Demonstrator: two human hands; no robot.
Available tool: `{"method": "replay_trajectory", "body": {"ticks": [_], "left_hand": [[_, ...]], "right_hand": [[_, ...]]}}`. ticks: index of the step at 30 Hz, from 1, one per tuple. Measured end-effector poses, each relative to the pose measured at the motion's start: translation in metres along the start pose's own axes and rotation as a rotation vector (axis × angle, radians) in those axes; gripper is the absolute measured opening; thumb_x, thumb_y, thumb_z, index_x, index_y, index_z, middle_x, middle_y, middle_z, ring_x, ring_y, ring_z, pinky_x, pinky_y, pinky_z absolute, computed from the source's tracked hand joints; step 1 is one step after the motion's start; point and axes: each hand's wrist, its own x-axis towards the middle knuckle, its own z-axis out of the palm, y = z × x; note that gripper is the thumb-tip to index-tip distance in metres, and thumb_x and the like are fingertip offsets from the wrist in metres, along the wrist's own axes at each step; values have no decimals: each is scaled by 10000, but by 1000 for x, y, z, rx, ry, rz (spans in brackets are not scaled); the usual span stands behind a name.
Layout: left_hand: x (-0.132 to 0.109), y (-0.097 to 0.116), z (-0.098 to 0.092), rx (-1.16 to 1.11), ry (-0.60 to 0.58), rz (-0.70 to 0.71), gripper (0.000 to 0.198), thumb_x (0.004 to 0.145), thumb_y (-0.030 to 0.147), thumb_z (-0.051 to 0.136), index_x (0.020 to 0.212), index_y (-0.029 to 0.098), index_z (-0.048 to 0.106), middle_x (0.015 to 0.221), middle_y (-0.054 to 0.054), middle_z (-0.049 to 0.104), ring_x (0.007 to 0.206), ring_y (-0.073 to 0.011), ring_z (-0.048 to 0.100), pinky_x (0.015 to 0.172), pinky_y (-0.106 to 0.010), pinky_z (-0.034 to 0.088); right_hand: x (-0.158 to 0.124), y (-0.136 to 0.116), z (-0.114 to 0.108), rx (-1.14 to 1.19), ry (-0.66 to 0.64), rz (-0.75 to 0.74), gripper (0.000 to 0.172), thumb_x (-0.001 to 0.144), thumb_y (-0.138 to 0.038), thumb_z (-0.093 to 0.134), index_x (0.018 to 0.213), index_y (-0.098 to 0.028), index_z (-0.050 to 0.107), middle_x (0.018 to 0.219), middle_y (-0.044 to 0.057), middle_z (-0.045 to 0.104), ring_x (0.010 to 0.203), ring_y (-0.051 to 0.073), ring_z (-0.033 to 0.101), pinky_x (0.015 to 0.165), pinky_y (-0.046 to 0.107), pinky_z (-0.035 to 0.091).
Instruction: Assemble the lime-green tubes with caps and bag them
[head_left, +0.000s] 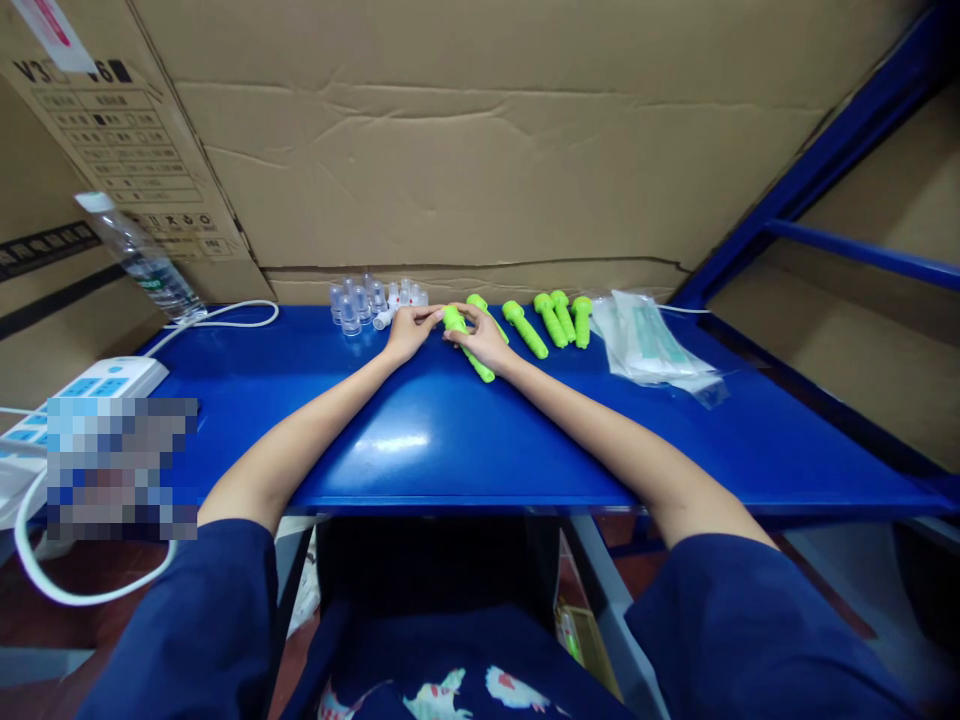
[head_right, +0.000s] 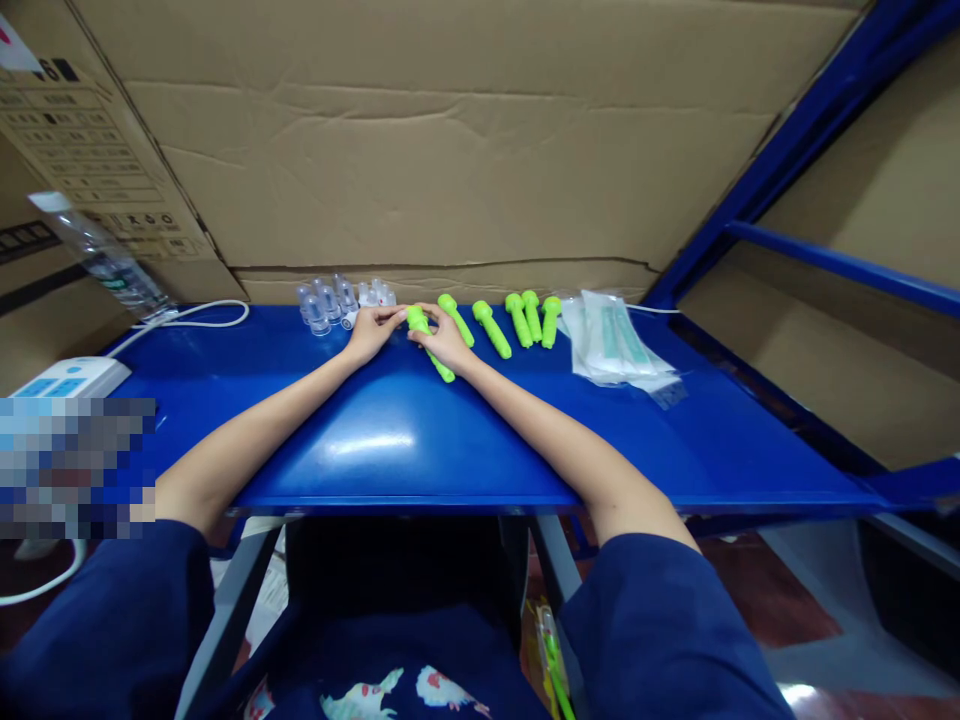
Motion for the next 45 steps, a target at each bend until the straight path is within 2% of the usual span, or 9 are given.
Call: {"method": "replay_trajectory", "body": {"ticks": [3,7,12,17,22,29,34,39,45], "left_hand": [[-2,4,2,23,15,-16,253,882,230,691,1086,117,789,1098,-109,778,997,-253,757,960,-407,595],[-7,10,3,81,49,3,243,897,216,681,1093,119,788,1093,-106,774,971,-254,766,932,-402,612],[-11,17,5,134,88,51,200,908,187,671,1054,140,799,1105,-85,774,1046,-248,754,987,-390,594],[-14,21,7,179,96,65,202,925,163,648,1050,132,804,1124,-105,768,1060,-268,750,1002,-400,585],[-15,22,9,233,108,124,213,933,151,627,1041,168,810,1129,-69,769,1064,-260,749,1005,-401,585],[-15,20,12,306,122,175,226,944,163,618,1068,184,807,1141,-65,770,1063,-257,748,1009,-379,577],[-14,15,13,348,139,226,237,950,144,607,1087,178,798,1144,-73,768,1060,-244,752,996,-356,583],[-13,15,13,424,150,274,244,944,113,604,1078,175,798,1117,-69,772,1014,-232,767,956,-335,604],[-15,15,15,440,158,314,254,943,110,604,1109,173,786,1112,-64,772,956,-230,780,900,-344,630]], "right_hand": [[0,1,-1,13,2,-7,647,706,-291,726,1303,-142,526,1431,173,568,764,173,708,731,389,620],[0,2,-1,48,25,-9,646,673,-297,742,1267,-165,523,1417,171,580,802,194,729,683,357,612],[0,3,0,67,27,-14,655,644,-409,802,1181,-184,503,1327,173,619,825,221,742,641,348,604],[0,5,1,49,57,-10,629,631,-402,801,1136,-192,489,1236,149,644,802,214,732,646,355,605],[-2,7,4,21,98,-25,622,637,-436,788,1130,-211,483,1228,129,644,790,196,706,626,349,604],[-4,6,7,-48,177,-65,569,679,-417,760,1146,-203,516,1278,159,625,1032,265,685,735,396,638],[-2,10,10,-46,198,-62,548,688,-438,765,1121,-222,508,1224,130,643,985,256,702,767,431,640],[0,12,11,-19,245,-153,468,663,-384,786,1002,-237,499,1239,117,639,1095,263,666,901,472,617],[-1,11,12,-37,289,-194,447,686,-433,769,974,-251,479,1213,107,644,1070,258,665,881,473,623]]}}
